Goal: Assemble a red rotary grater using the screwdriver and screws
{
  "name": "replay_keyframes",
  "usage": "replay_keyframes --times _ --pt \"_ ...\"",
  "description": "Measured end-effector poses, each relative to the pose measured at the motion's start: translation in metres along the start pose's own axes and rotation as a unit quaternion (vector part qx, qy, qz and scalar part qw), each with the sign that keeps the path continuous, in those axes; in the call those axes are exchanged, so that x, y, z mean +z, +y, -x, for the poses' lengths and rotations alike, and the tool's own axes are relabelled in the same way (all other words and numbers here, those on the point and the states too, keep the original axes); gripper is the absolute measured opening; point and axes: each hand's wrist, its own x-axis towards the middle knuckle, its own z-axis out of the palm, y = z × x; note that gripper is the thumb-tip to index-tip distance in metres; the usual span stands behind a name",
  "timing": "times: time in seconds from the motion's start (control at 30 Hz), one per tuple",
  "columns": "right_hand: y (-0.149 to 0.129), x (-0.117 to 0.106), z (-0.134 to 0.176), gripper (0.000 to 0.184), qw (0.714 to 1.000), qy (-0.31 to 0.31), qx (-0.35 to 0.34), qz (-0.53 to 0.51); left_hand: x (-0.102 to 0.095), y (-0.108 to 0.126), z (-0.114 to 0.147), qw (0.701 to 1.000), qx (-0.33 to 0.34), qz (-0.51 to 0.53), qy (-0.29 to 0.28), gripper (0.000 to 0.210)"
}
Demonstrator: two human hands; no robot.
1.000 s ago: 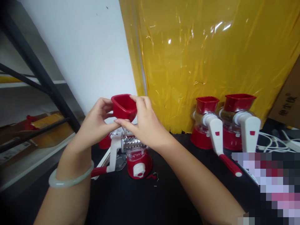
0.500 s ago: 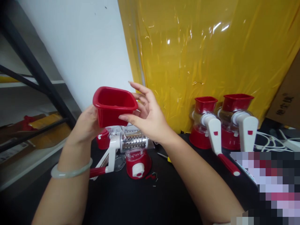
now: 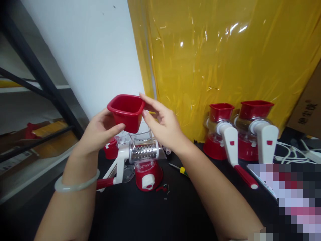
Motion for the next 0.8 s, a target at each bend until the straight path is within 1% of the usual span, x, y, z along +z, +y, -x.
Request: replay_keyframes --times 0.1,0.27,0.43,0.57,0.67,0.8 --pt "0.003 -0.003 0.0 0.05 1.0 -0.012 0.013 0.005 0.005 0.005 0.0 0.999 0.013 -0.032 -0.006 0.064" --pt "0.004 -0.006 0.002 0.058 0.998 -0.041 0.038 0.006 0.008 0.008 0.001 0.998 0.013 -0.066 -0.014 0.057" --pt "0.004 -0.006 0.001 0.062 0.994 -0.073 0.078 0.033 0.007 0.007 0.003 0.995 -0.017 -0.087 -0.035 0.053" --pt "0.009 -0.007 -0.001 0.064 0.991 -0.064 0.106 0.048 0.006 0.006 0.003 0.993 -0.039 -0.084 -0.066 0.051" --pt "0.011 -0.008 -0.001 0.063 0.988 -0.057 0.131 0.061 0.003 0.004 0.003 0.992 -0.069 -0.072 -0.08 0.056" --pt "0.009 -0.008 0.0 0.06 0.982 -0.08 0.147 0.088 -0.001 0.004 0.004 0.988 -0.091 -0.095 -0.082 0.063"
